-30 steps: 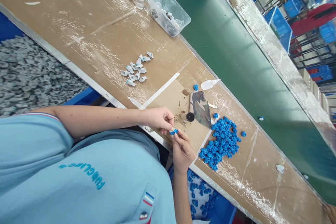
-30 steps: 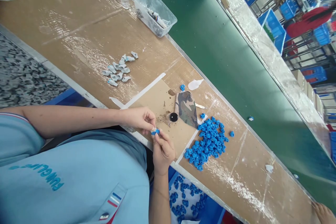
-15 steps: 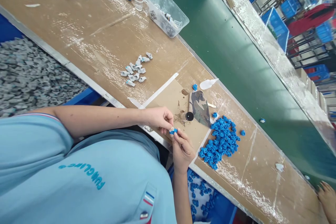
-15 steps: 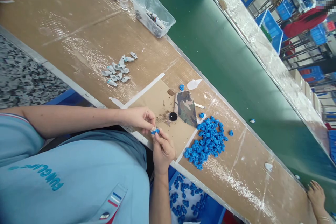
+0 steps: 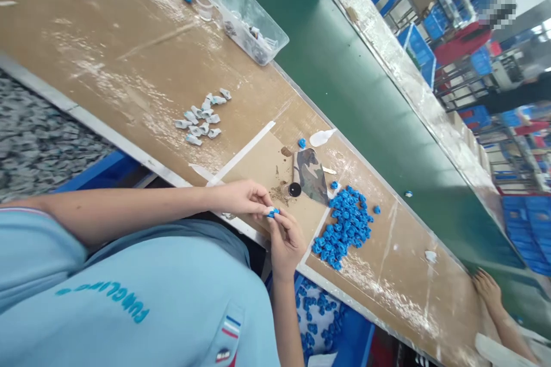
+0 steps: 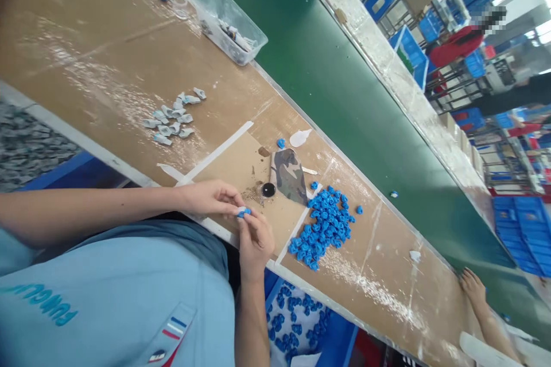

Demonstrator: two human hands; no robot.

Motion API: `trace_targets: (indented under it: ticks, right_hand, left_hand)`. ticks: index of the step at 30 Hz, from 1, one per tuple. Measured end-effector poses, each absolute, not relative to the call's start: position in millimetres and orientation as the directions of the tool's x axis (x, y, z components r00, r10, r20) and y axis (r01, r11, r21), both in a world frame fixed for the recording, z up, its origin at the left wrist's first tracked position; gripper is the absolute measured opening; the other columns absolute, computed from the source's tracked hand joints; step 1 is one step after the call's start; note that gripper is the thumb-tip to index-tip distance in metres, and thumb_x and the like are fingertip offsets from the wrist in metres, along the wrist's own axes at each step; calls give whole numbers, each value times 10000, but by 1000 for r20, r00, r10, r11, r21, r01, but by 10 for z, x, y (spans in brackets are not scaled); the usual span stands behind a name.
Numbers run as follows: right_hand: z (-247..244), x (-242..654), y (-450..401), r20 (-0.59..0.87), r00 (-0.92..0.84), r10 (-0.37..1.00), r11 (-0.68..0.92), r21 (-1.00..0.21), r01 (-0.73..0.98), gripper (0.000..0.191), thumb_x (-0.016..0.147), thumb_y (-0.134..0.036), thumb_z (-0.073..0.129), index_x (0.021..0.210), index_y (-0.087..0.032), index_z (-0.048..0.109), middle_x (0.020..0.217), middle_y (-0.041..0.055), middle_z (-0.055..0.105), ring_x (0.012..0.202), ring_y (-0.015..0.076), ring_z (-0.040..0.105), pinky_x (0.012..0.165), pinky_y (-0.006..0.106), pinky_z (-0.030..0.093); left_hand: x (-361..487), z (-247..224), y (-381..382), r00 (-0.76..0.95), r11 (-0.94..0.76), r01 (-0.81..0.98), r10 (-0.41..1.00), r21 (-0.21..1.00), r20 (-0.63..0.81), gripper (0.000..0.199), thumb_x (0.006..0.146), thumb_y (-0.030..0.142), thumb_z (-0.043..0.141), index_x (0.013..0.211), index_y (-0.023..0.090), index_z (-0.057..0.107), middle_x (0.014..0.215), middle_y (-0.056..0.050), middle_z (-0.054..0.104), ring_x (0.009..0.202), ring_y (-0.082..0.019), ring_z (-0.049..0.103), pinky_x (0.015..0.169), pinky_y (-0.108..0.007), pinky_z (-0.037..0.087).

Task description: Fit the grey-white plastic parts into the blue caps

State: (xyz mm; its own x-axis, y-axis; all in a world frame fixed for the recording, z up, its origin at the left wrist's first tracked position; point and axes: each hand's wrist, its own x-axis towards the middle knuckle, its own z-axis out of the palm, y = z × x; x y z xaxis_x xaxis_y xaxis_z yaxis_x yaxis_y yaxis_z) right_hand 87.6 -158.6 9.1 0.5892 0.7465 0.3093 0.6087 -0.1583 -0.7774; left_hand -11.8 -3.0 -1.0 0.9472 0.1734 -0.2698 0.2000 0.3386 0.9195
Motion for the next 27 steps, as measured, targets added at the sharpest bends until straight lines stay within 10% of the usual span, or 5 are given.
trace_targets:
  ticks: [9,14,19,27]
  right_hand:
    - [235,1235,-1657,363,572,735,-235,-655,718,206,826,-340,604,950,-202,694,923,61,726,847,179,670,795,324,524]
    - [280,1930,-1826,257,810,527,-705,-402,585,402,828,-432,500,1013,-124,681,817,105,711,721,223,628,721,354,470]
    - [236,2129,-1762,137,822,552,-807,-159,569,441,825,-467,442,1058,-162,658,848,117,703,798,270,625,635,324,417]
    - [278,2141,-1788,43,906,420,-868,-272,415,302,750,-467,500,898,-242,635,738,34,693,644,213,637,555,288,421]
  left_hand:
    - [-133,325,295,971,-151,142,214,978,-108,257,813,292,514,948,129,660,722,-25,673,660,-123,602,636,-197,461]
    - [383,445,1024,801,-213,218,597,952,-50,285,839,326,508,1013,138,634,765,-20,663,671,-115,595,667,-225,469]
    - [1226,407,1727,612,-433,482,789,762,61,292,882,285,449,978,118,668,853,-64,684,771,-163,595,710,-247,440]
    - [2119,268,2066,532,-426,671,846,606,6,314,868,328,489,894,114,717,971,-162,678,1048,-320,520,874,-406,392]
